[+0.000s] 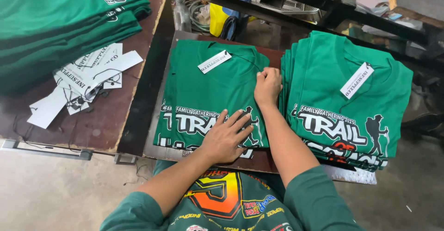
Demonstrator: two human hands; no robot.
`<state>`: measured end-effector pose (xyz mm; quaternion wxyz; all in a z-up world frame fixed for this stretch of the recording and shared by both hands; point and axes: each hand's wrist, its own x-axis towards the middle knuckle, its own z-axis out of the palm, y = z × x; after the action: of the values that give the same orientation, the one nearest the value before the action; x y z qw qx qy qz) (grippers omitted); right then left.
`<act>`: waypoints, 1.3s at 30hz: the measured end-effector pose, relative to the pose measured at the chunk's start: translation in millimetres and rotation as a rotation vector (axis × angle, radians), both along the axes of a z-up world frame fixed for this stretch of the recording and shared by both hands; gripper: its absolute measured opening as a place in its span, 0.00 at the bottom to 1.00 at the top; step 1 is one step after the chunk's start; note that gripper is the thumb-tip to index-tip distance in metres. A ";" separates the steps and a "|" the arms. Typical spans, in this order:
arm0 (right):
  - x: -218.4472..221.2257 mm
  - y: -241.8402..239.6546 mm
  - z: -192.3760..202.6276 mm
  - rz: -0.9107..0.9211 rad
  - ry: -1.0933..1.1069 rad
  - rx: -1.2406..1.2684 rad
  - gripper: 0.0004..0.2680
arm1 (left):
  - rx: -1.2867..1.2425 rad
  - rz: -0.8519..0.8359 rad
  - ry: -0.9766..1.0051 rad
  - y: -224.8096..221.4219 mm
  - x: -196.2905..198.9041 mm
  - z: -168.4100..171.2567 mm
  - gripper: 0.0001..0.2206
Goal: Manually attaching brand tags to the collars of folded green t-shirts at a garment factory workstation.
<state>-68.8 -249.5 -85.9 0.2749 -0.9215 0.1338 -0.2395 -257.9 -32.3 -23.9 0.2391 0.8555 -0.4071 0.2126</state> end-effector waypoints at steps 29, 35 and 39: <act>-221.7 -34.1 58.0 0.388 -0.025 1.000 0.09 | -0.166 0.077 0.057 -16.2 18.6 -25.6 0.08; -185.8 1.5 63.7 0.601 -0.029 1.486 0.17 | -0.306 0.215 0.115 2.9 27.1 27.4 0.06; -131.7 22.4 37.7 0.397 -0.023 1.818 0.30 | -0.484 0.197 0.199 17.5 20.8 57.8 0.08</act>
<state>-200.5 -227.1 -48.2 0.9284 -0.3558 0.1073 -0.0003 -237.2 -14.7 33.9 0.4533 0.8257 -0.2339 0.2408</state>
